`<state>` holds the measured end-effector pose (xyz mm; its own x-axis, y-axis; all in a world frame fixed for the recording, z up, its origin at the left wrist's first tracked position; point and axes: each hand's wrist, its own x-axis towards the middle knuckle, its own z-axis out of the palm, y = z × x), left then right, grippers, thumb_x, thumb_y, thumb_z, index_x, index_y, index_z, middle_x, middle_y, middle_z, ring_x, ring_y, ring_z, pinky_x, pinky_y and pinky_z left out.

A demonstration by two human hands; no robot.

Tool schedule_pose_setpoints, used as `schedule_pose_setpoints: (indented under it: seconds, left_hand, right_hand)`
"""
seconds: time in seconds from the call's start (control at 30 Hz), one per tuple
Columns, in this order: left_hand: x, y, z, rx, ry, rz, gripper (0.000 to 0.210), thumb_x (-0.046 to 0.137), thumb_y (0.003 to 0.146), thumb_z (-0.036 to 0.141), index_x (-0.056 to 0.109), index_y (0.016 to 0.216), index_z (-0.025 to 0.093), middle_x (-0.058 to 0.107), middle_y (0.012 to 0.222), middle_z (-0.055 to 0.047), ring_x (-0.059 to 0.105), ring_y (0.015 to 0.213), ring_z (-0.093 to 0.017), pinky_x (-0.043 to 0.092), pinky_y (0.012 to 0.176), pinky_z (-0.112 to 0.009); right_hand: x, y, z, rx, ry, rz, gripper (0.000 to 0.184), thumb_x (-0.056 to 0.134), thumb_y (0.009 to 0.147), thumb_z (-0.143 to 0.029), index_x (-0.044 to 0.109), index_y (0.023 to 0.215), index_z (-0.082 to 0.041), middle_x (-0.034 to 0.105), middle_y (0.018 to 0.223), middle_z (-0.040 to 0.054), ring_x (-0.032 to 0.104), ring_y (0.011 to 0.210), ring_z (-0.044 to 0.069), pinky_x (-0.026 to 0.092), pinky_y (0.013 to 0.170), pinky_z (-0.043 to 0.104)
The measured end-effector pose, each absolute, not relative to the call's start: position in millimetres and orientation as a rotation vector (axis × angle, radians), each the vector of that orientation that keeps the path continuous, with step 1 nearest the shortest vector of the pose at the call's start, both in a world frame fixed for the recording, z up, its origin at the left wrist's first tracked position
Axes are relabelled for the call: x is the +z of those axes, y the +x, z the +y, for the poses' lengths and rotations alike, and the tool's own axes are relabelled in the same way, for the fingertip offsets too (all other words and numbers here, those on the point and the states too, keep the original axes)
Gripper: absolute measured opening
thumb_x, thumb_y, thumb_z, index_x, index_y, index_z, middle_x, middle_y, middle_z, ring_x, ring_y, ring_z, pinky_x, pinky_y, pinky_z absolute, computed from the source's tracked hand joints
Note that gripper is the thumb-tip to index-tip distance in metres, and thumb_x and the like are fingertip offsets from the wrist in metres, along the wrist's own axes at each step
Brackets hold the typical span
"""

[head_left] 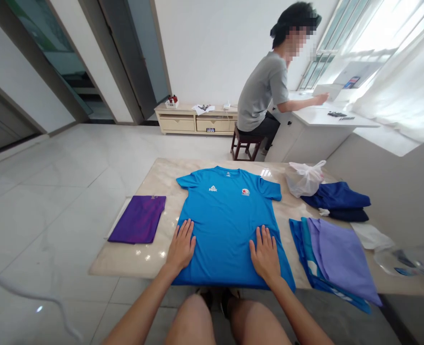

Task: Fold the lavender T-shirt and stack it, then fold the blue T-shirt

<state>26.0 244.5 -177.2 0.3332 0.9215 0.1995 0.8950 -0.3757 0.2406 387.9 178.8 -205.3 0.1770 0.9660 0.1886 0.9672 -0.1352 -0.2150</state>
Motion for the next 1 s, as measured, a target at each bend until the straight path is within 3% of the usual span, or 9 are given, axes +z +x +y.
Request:
schedule_pose_setpoints:
  seconds: [0.1, 0.23, 0.53, 0.67, 0.87, 1.0]
  left_hand:
    - [-193, 29, 262, 0.476, 2.511, 1.766, 0.064, 0.032, 0.115, 0.038, 0.032, 0.175, 0.015, 0.04, 0.178, -0.013, 0.037, 0.166, -0.029, 0.031, 0.136, -0.057]
    - [-192, 36, 284, 0.474, 2.503, 1.791, 0.064, 0.031, 0.115, 0.038, 0.035, 0.174, 0.015, 0.04, 0.177, -0.012, 0.037, 0.166, -0.029, 0.028, 0.137, -0.056]
    - [-189, 32, 246, 0.48, 2.448, 1.856, 0.066, 0.034, 0.113, 0.039, 0.036, 0.174, 0.013, 0.036, 0.179, -0.015, 0.033, 0.167, -0.033, 0.029, 0.136, -0.058]
    - [-188, 20, 211, 0.464, 2.479, 1.835, 0.066, 0.035, 0.112, 0.039, 0.039, 0.172, 0.012, 0.039, 0.178, -0.017, 0.036, 0.166, -0.034, 0.031, 0.135, -0.058]
    - [-182, 3, 164, 0.422, 2.523, 1.782, 0.066, 0.033, 0.112, 0.043, 0.049, 0.166, 0.009, 0.045, 0.174, -0.019, 0.04, 0.163, -0.036, 0.037, 0.132, -0.056]
    - [-160, -8, 134, 0.355, 2.532, 1.735, 0.058, 0.037, 0.11, 0.04, 0.062, 0.155, 0.012, 0.057, 0.164, -0.02, 0.055, 0.152, -0.037, 0.047, 0.123, -0.055]
  right_hand:
    - [-215, 392, 189, -0.059, -2.134, -1.919, 0.072, 0.026, 0.114, -0.05, 0.036, 0.174, -0.01, 0.026, 0.182, 0.0151, 0.021, 0.17, 0.032, 0.021, 0.137, 0.056]
    - [-206, 398, 213, -0.026, -2.171, -1.937, 0.072, 0.024, 0.114, -0.05, 0.033, 0.175, -0.013, 0.025, 0.183, 0.0122, 0.022, 0.17, 0.031, 0.027, 0.134, 0.053]
    - [-202, 385, 193, -0.028, -2.201, -1.953, 0.072, 0.025, 0.114, -0.046, 0.034, 0.173, -0.005, 0.026, 0.181, 0.0201, 0.024, 0.169, 0.033, 0.021, 0.137, 0.053]
    - [-207, 380, 154, -0.05, -2.148, -1.994, 0.07, 0.028, 0.114, -0.043, 0.034, 0.174, -0.007, 0.028, 0.18, 0.0209, 0.024, 0.169, 0.033, 0.023, 0.136, 0.056]
    - [-212, 381, 103, -0.076, -2.101, -2.016, 0.069, 0.028, 0.113, -0.046, 0.044, 0.169, -0.009, 0.034, 0.178, 0.0212, 0.033, 0.166, 0.034, 0.031, 0.132, 0.057]
    - [-193, 386, 74, -0.068, -2.092, -2.081, 0.063, 0.032, 0.112, -0.043, 0.059, 0.158, -0.011, 0.051, 0.168, 0.0207, 0.047, 0.158, 0.034, 0.042, 0.125, 0.05]
